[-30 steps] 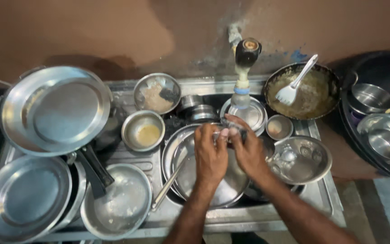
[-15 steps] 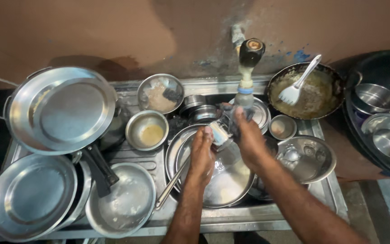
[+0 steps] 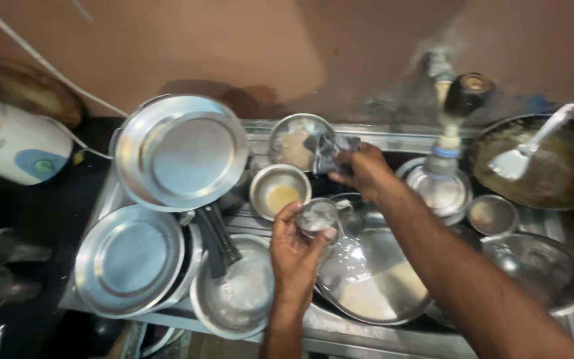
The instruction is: The person washes multiple stainless steel kitchen items in a sink using a sponge and running water. They scrub and rinse small bowls, cups, a ladle, and a large plate, placing cleaned items aside as they work.
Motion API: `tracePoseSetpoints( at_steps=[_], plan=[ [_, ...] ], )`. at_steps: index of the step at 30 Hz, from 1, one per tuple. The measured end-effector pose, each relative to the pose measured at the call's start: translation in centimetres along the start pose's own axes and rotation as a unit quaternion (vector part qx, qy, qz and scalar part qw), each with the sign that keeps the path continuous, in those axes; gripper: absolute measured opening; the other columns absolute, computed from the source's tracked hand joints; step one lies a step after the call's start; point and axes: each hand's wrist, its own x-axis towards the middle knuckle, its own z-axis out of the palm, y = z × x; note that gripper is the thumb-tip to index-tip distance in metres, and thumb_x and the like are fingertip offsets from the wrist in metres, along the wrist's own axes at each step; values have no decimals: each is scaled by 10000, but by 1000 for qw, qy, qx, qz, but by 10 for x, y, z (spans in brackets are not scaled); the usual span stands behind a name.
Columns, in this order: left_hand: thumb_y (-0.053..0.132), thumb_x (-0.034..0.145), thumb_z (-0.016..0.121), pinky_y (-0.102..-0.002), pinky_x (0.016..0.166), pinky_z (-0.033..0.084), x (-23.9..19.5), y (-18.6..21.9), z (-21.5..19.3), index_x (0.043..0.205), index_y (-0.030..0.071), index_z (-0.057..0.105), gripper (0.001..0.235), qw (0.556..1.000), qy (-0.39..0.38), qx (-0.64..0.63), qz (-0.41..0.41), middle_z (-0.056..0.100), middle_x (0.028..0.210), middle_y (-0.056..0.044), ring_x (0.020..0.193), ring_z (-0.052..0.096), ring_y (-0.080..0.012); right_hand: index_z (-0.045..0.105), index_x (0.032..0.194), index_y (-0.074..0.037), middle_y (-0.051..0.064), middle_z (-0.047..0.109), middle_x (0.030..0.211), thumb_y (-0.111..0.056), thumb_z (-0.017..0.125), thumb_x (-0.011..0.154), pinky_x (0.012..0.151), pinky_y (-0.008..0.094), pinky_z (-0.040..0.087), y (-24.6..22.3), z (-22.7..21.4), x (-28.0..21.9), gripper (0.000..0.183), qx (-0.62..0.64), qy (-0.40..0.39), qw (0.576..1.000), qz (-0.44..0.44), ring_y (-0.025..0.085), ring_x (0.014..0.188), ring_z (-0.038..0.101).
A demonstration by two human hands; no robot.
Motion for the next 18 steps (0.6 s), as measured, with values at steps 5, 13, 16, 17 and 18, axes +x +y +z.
tracePoseSetpoints(
  at_steps=[5, 13, 16, 17, 18],
  plan=[
    [-90, 764, 812, -323, 990, 572, 11, 6, -6, 1392, 23, 456, 731, 997, -53, 49, 38, 626, 1262, -144, 1160, 656, -224, 575, 1349, -79, 88, 597, 1353, -293, 708, 904, 978, 487, 498, -17, 16, -10, 512, -85, -7, 996, 31, 256, 1249, 567],
    [63, 733, 881, -383, 1085, 488, 40, -5, 59, 1436, 31, 499, 800, 929, -253, 264, 53, 622, 1386, -187, 1323, 583, -270, 590, 1269, 7, 181, 695, 1106, -328, 620, 932, 656, 435, 641, 23, -111, -122, 476, 21, -156, 980, 125, 283, 894, 696],
    [194, 837, 831, -369, 1124, 518, 66, 3, 111, 1368, 48, 643, 582, 892, -172, 375, 185, 708, 1370, -162, 1319, 676, -269, 590, 1255, 30, 188, 703, 1064, -191, 591, 958, 617, 346, 640, 26, -142, -133, 370, 13, -17, 994, 103, 266, 812, 712],
    [181, 858, 823, -370, 1109, 525, 71, 5, 128, 1374, 55, 643, 561, 887, -171, 364, 226, 701, 1375, -167, 1313, 676, -286, 591, 1258, 34, 166, 686, 1059, -198, 587, 985, 618, 339, 641, 27, -151, -136, 359, 13, 22, 996, 88, 234, 810, 699],
    [168, 880, 816, -372, 1094, 531, 82, 9, 145, 1381, 63, 643, 540, 880, -169, 352, 271, 693, 1381, -171, 1307, 677, -303, 593, 1262, 39, 143, 669, 1054, -205, 582, 1012, 619, 333, 642, 25, -158, -135, 350, 11, 57, 996, 67, 201, 808, 686]
  ],
)
